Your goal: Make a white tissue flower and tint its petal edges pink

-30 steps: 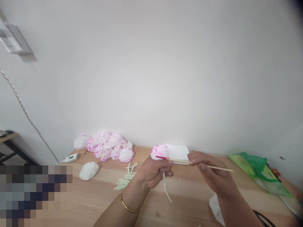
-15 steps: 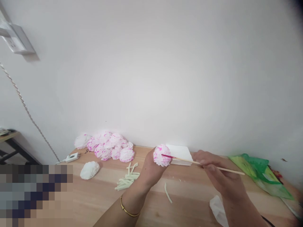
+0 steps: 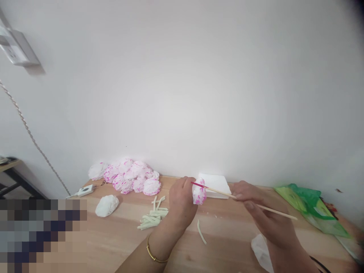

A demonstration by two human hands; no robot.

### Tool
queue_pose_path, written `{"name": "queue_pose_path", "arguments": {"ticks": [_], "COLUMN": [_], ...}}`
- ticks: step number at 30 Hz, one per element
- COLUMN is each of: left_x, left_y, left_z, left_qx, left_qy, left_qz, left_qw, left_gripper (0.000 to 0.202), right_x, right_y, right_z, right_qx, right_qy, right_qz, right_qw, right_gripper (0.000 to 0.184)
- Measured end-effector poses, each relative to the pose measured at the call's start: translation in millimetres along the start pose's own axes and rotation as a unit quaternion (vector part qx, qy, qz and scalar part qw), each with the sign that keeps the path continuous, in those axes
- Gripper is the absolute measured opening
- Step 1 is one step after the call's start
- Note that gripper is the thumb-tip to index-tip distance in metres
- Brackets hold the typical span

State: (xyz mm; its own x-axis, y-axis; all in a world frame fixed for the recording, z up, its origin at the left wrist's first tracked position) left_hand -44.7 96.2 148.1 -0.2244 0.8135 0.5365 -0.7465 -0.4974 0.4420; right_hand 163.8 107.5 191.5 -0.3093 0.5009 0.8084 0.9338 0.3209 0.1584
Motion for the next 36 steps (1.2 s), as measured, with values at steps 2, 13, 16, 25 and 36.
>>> {"name": "queue_pose_path", "arguments": {"ticks": [2, 13, 16, 25, 36], "left_x": [0.0, 0.4, -1.5, -14.6, -21.9], "left_y": [1.2, -8.9, -11.4, -48.7, -54.9], "left_z": [1.5, 9.1, 10.2, 11.0, 21.7], "left_qx": [0.018, 0.068, 0.003, 0.322, 0.415], "left_qy": [-0.009, -0.050, -0.052, -0.075, -0.102], "left_qz": [0.005, -0.056, -0.072, -0.161, -0.102], "left_qw": [1.000, 0.995, 0.996, 0.930, 0.898], "left_gripper": [0.025, 0.053, 0.053, 0.063, 0.061], "right_x": [1.5, 0.9, 0.2, 2.1, -1.1], "right_y": [-2.0, -0.9, -7.2, -50.5, -57.4], "right_z": [-5.2, -20.2, -22.4, -20.0, 1.0], "right_qx": [-0.006, -0.051, -0.097, -0.231, -0.310], "right_qy": [0.009, 0.031, 0.039, 0.035, -0.054], "right_qz": [-0.018, 0.015, 0.013, -0.056, -0.041], "right_qw": [1.000, 0.998, 0.994, 0.971, 0.948], "right_gripper": [0.018, 0.023, 0.025, 0.014, 0.007]}}
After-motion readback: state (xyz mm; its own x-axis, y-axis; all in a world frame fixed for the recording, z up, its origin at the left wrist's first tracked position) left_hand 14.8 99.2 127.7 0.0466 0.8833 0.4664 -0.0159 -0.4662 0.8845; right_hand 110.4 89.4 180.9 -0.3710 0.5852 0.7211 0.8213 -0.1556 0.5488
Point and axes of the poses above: each hand's wrist, its own x-axis towards the middle knuckle, its own y-axis out of the back of the hand, z = x × y, the point moved 10 cm from there along x, towards the middle knuckle, and after that the axes turned 9 degrees about x, right-handed, at the moved point
